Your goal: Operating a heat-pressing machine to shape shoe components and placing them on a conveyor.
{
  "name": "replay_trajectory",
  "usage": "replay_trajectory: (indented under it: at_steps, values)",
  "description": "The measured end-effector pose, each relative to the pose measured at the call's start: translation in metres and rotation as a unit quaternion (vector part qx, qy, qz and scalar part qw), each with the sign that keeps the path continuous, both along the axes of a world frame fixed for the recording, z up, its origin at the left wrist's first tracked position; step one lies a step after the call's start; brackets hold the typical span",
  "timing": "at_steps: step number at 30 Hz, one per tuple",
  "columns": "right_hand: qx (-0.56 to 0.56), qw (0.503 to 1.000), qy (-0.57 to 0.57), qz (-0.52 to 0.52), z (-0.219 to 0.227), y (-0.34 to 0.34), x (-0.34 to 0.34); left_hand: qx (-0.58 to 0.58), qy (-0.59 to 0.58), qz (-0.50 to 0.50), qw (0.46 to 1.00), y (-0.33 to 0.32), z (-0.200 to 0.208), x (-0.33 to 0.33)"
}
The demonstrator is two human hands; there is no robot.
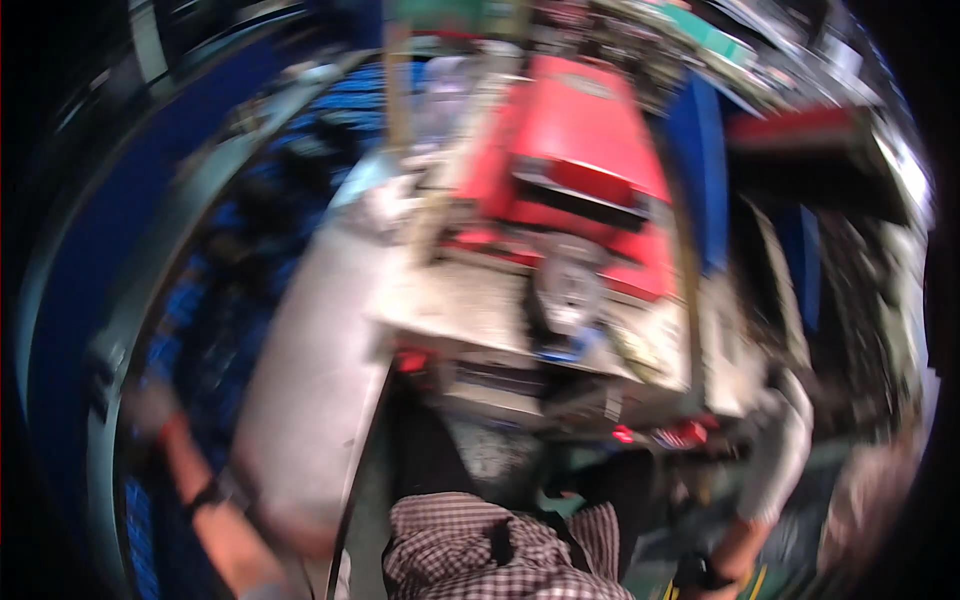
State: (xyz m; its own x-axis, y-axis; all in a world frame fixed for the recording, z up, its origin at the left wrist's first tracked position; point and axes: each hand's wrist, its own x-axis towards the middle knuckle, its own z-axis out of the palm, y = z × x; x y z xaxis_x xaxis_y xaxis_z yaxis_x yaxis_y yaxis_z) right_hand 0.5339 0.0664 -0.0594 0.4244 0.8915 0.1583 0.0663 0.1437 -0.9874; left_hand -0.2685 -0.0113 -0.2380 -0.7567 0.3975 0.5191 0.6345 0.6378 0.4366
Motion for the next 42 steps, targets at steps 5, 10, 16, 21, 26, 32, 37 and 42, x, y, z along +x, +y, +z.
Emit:
replay_trajectory:
  at_steps: [5,10,16,21,26,32,37,42]
  values:
    - [0.038,0.994,-0.076,0.067,-0.003,-0.013,-0.018,-0.122,-0.056,-0.025,0.991,0.000,-0.056,-0.028]
    - [0.017,0.983,0.023,0.184,0.002,-0.012,-0.041,-0.122,-0.064,-0.012,0.990,-0.023,-0.077,-0.046]
    - [-0.016,0.981,0.083,0.175,-0.015,-0.021,-0.030,-0.020,-0.016,0.017,1.000,-0.115,-0.069,-0.053]
    - [-0.011,0.973,0.098,0.207,-0.015,-0.014,-0.025,0.148,0.035,-0.011,0.988,-0.232,-0.074,-0.051]
    - [0.043,0.948,0.100,0.300,0.000,-0.010,-0.051,0.345,-0.108,-0.162,0.918,-0.246,-0.060,0.024]
    - [0.013,0.872,0.043,0.487,0.005,-0.021,-0.097,0.372,-0.357,-0.366,0.775,-0.131,0.064,0.262]
    - [0.082,0.798,-0.056,0.594,0.021,-0.034,-0.122,0.237,-0.616,-0.596,0.457,-0.051,0.149,0.414]
    - [0.097,0.879,-0.038,0.464,0.055,-0.039,-0.066,0.091,-0.630,-0.685,0.354,0.014,0.208,0.509]
